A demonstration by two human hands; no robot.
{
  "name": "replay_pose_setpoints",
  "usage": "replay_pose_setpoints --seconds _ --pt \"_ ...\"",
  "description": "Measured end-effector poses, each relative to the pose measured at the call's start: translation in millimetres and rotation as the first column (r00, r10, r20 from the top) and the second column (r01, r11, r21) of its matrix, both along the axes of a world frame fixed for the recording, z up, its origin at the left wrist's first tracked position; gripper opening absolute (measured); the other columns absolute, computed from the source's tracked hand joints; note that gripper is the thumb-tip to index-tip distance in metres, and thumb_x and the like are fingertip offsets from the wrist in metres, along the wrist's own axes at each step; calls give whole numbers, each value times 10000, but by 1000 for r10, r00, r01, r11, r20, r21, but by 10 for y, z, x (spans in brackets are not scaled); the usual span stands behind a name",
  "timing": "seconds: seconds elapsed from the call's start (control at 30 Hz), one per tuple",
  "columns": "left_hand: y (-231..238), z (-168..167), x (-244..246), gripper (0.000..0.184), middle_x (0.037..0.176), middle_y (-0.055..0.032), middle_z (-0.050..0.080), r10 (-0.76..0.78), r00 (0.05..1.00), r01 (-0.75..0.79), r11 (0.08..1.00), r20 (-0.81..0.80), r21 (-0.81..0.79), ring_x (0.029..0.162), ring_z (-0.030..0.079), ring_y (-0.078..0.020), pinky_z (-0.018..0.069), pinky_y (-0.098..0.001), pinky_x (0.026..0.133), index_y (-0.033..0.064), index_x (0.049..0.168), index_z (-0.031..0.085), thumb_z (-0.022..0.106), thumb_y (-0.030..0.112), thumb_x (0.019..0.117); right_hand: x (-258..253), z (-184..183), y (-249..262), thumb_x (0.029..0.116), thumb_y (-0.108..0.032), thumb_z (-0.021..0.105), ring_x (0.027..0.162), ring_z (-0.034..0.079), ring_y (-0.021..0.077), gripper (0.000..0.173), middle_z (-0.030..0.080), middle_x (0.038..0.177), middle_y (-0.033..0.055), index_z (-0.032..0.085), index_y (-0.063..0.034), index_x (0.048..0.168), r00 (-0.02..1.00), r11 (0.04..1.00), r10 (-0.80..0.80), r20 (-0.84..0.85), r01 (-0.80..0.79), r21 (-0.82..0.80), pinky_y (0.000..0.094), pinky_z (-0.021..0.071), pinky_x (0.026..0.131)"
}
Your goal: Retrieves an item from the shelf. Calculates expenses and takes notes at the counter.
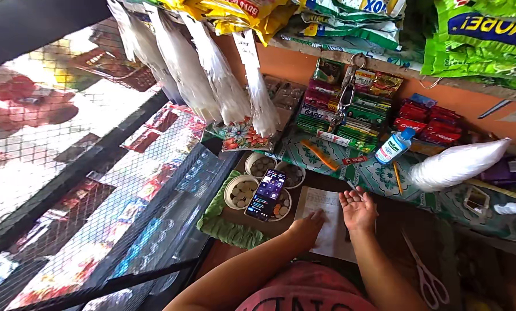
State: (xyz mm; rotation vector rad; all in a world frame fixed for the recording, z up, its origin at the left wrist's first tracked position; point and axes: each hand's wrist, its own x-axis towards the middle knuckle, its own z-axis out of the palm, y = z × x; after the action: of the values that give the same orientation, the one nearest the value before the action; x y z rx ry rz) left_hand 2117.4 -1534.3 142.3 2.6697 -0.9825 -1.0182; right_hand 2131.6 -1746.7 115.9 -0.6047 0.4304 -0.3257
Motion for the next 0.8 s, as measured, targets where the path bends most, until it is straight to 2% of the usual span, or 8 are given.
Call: replay_pose_setpoints --seconds 0.13,0.27,0.4,0.5,0.57,0.63,0.7,0.8 --pt "-22 -10 6 992 1722 -59 110 -13 1000 13 1000 -7 12 1440 403 -429 577 -595 901 146 1568 376 884 368 746 -293 -442 101 1047 -387 372 879 666 246 334 653 922 34 580 -188 1216 997 993 -23 -76 13 -119 556 543 859" --pt "-41 13 10 975 1722 -56 107 -23 1000 23 999 -13 30 1446 393 -433 578 -588 905 132 1567 374 873 360 762 -533 -582 -15 1054 -381 392 903 667 283 334 652 937 66 595 -159 1197 995 978 -48 -83 30 -206 625 528 898" --pt "-55 36 -12 984 1721 -73 103 -19 1000 20 999 -8 45 1446 390 -438 581 -586 898 116 1571 364 882 327 761 -538 -446 -61 1071 -362 381 1077 673 277 441 696 1152 118 573 -128 1392 993 904 41 -106 -82 -420 522 539 963" --pt "-81 38 -26 987 1723 -92 81 -14 1000 14 998 -11 66 1440 383 -463 582 -589 885 102 1569 362 887 296 756 -404 -267 107 1056 -185 452 980 691 252 376 701 1177 138 579 -47 1381 985 787 120 -126 -172 -592 433 593 825" --pt "-82 63 -31 974 1720 -101 89 -10 1000 10 998 -2 62 1428 397 -468 588 -587 868 94 1562 374 885 295 758 -262 -213 236 1002 -147 607 744 666 197 224 706 970 102 648 -48 1199 983 666 115 -142 -183 -723 362 587 649" --pt "-83 101 -34 981 1720 -95 93 -2 1000 2 998 -1 57 1434 391 -464 586 -586 874 95 1563 375 890 287 750 -98 -196 342 938 -228 743 612 615 145 191 654 800 37 645 -87 1021 977 531 87 -195 -211 -821 322 561 558" --pt "-80 95 -28 989 1721 -82 103 0 1000 0 999 3 53 1442 386 -455 583 -582 883 103 1563 374 894 295 745 53 -245 428 892 -301 794 608 606 111 253 628 752 -1 625 -118 933 969 405 44 -243 -240 -882 295 555 553" --pt "-75 60 -27 1002 1720 -87 101 17 1000 -17 999 1 49 1438 391 -456 582 -589 884 123 1570 366 896 297 738 153 -419 489 888 -346 781 725 663 44 237 673 811 -61 656 -160 966 958 202 34 -285 -285 -937 253 605 670"
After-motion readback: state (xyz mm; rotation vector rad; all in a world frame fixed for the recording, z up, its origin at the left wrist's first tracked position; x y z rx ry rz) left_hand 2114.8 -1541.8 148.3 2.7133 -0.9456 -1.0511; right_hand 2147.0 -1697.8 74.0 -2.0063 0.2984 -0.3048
